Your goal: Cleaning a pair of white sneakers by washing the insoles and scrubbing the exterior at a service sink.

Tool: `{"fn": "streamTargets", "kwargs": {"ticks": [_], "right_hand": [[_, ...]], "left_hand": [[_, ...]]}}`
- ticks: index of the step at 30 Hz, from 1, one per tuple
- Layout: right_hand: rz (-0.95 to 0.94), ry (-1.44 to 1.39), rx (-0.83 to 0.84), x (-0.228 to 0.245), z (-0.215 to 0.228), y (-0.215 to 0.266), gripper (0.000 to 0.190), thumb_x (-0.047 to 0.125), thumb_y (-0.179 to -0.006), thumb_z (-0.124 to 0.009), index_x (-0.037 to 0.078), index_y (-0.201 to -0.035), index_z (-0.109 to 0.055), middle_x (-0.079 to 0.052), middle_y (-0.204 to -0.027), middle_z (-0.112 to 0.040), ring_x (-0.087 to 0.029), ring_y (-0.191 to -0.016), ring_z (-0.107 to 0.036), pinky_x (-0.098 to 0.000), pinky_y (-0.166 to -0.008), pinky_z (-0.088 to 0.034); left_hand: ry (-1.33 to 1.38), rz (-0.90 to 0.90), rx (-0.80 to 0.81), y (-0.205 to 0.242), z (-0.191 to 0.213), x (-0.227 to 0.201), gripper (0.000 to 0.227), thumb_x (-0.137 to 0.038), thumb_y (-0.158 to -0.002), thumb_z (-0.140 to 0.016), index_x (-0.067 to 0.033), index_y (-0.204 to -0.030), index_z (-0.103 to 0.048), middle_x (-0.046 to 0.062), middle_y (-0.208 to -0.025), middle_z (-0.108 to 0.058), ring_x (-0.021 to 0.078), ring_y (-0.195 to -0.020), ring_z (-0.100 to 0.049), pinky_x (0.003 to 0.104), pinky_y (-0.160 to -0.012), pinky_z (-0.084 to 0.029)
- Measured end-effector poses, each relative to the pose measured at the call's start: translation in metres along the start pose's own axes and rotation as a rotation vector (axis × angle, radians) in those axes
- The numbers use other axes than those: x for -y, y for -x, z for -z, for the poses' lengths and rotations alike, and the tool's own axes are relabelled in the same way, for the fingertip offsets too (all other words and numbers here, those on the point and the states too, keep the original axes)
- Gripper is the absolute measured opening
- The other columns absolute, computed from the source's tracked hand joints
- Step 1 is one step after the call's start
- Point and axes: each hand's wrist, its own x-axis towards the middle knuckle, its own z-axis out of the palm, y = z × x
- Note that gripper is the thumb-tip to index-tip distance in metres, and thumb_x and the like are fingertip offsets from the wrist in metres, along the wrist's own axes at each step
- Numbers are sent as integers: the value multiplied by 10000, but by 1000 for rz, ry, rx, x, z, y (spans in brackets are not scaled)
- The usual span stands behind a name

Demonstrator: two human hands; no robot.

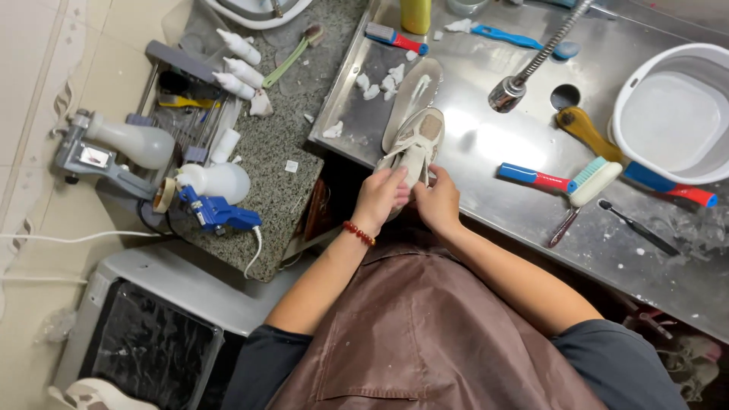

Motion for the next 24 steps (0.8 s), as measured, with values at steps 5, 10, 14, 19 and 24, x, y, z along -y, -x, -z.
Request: {"fn": "streamTargets", "kwargs": {"ticks": [5,10,14,19,24], "right_hand": [[22,-33,58,1,-2,6,542,156,-898,-647,-18,-1386,-489,-218,-1232,-705,-259,-818,-773,-344,-655,-626],[-18,-138,152,-9,-3,4,607,130,-850,-687,-18,-1365,-404,-208,-1322,-609,-258,-879,-772,-328,-650,-662],[2,82,176,19,29,-10,703,118,-789,-804,7,-1368,-420,-197,-1282,-547,-269,-903,-700,-348,-579,-613],[571,213,12,72,44,-87,338,182,-913,-765,25,-1192,-658,-125,-1122,-679,-243,-987,-700,-364,-766,-567],[777,676,212,93,-34,-194,292,238,-886,-755,118,-1153,-742,-131,-1178,-698,-357,-1120,-612,-446,-970,-494]], "left_hand": [[147,-28,-34,-29,-8,39,463,-398,-1007,-754,39,-899,-648,60,-816,-600,119,-677,-568,254,-583,-496],[366,63,-315,-14,-30,15,247,-230,-853,-797,-32,-873,-651,52,-803,-663,122,-640,-603,276,-517,-494],[426,-17,-354,-33,-33,31,245,-110,-818,-813,54,-908,-656,99,-846,-700,150,-655,-651,282,-532,-523],[497,205,-87,-50,-16,45,325,-32,-801,-769,-13,-1116,-695,86,-951,-685,188,-645,-540,343,-586,-564],[634,169,-20,-21,-17,7,426,-52,-794,-736,-59,-1208,-638,65,-1075,-703,174,-913,-678,343,-718,-559]]}}
